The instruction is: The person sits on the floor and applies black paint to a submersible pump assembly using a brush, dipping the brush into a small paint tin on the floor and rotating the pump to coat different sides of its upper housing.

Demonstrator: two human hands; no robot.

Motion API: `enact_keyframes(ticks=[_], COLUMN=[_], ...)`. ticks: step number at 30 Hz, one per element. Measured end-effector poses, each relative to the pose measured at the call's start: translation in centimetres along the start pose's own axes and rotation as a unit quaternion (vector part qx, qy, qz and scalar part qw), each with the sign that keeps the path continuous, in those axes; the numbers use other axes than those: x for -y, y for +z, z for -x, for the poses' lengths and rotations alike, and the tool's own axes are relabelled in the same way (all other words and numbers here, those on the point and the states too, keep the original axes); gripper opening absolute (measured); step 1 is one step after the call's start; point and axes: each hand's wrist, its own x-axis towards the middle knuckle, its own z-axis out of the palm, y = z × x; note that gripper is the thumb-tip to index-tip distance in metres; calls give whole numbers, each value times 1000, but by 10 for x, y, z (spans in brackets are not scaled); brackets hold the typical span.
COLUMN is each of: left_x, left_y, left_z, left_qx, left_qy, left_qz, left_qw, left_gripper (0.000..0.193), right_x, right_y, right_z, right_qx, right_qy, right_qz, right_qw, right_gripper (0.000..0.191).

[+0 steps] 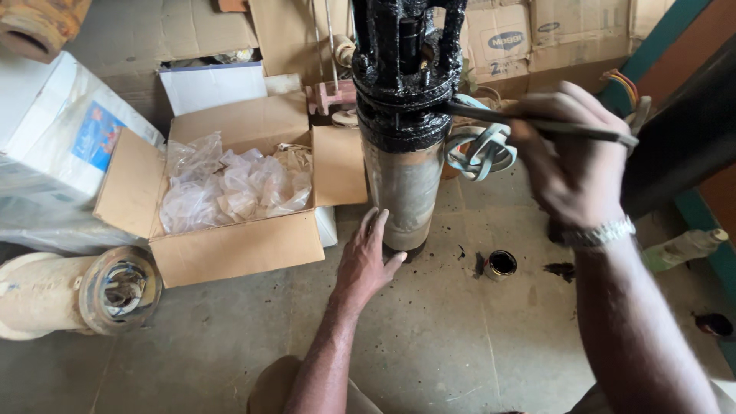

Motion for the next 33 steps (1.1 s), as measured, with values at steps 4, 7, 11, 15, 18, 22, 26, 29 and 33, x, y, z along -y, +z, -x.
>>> enact_keyframes(ticks=[4, 7, 11, 15, 18, 22, 26, 29, 33], left_x=[5, 9, 9, 7, 5, 3, 4, 5, 6], left_y=[-1, -1, 1, 1, 2, 3, 5, 7, 7], left_z=[-1, -2, -1, 0, -1, 0, -5, -4, -2], left_qx=[4, 20, 27, 24, 47, 38, 55, 54, 43], left_qy=[2, -15, -11, 0, -28, -19, -25, -28, -2], left_qz=[0, -5, -3, -8, -10, 1, 4, 6, 4], left_qw=[1000, 1000, 1000, 1000, 998, 999, 998, 998, 999], left_gripper=[97, 99, 101, 100, 101, 100, 101, 100, 101], right_x=[8, 6, 11, 31, 44, 47, 41, 45, 51], right_y=[-12, -18, -19, -18, -13, -8, -10, -4, 0], right_z=[-35, -44, -51, -59, -61, -59, -65, -67, -68], right_qx=[56, 78, 115, 78, 107, 128, 152, 143, 142], right_qy=[31, 61, 35, 103, 83, 16, -47, -106, -86], right_qz=[-54, -64, -86, -108, -108, -75, 107, 70, 121], right_qw=[996, 993, 989, 986, 985, 989, 982, 981, 979], right_gripper=[7, 9, 6, 8, 9, 11, 13, 12, 12])
